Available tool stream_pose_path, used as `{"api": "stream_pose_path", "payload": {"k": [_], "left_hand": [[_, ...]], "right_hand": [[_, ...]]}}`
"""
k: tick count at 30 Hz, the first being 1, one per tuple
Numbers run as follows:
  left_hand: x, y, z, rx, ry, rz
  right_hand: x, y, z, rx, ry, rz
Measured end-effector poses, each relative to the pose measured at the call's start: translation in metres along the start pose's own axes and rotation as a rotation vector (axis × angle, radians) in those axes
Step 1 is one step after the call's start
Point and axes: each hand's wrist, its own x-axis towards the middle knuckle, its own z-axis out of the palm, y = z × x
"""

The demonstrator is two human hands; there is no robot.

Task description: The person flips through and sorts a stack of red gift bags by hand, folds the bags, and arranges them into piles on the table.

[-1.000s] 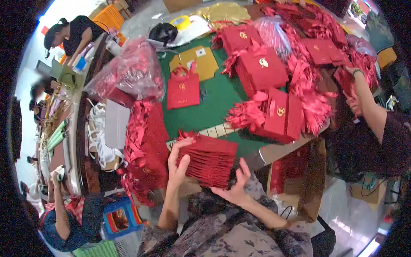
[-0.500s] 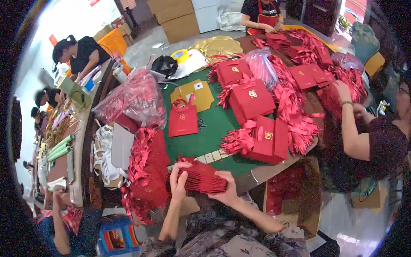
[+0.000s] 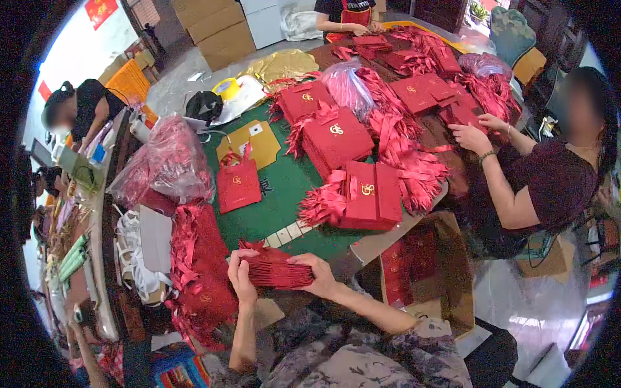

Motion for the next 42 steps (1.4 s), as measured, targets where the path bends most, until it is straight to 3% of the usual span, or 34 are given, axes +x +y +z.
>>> {"api": "stream_pose_path", "payload": {"k": [13, 15, 17, 20, 21, 23, 25, 27, 28, 30, 33, 34, 42], "left_hand": [[0.003, 0.018, -0.02, 0.178, 0.027, 0.002], [0.0, 0.022, -0.027, 0.017, 0.047, -0.177], [-0.01, 0.035, -0.037, 0.001, -0.028, -0.29], [-0.028, 0.068, -0.042, 0.382, 0.167, 0.077], [-0.039, 0.084, -0.034, 0.286, 0.311, -0.056], [-0.083, 0.047, -0.048, 0.143, 0.416, 0.014], [-0.127, 0.031, -0.044, 0.214, 0.235, -0.096], [-0.165, -0.016, -0.037, -0.095, 0.064, -0.474], [-0.165, -0.015, -0.029, -0.092, 0.06, -0.475], [-0.153, -0.014, -0.011, -0.986, 0.068, -0.505], [-0.125, 0.012, -0.013, -1.069, 0.078, -0.578], [-0.121, 0.01, -0.013, -0.968, 0.24, -0.709], [-0.114, -0.002, -0.021, -0.861, 0.201, -0.613]], "right_hand": [[0.002, -0.05, 0.016, -0.135, 0.043, 0.227], [0.004, -0.07, 0.02, -0.009, 0.039, 0.408], [0.001, -0.072, 0.022, 0.024, 0.052, 0.396], [0.004, -0.081, 0.019, 0.01, 0.067, 0.438], [0.007, -0.082, 0.018, 0.059, 0.134, 0.447], [0.012, -0.085, 0.016, 0.112, 0.208, 0.457], [0.019, -0.089, 0.014, 0.002, 0.265, 0.408], [0.023, -0.099, 0.016, 0.061, 0.271, 0.412], [0.023, -0.099, 0.021, 0.118, 0.307, 0.426], [0.017, -0.099, 0.032, 0.178, 0.344, 0.444], [0.001, -0.095, 0.05, 0.296, 0.382, 0.602], [-0.001, -0.096, 0.053, 0.267, 0.452, 0.546], [-0.024, -0.085, 0.064, 0.41, 0.482, 0.645]]}}
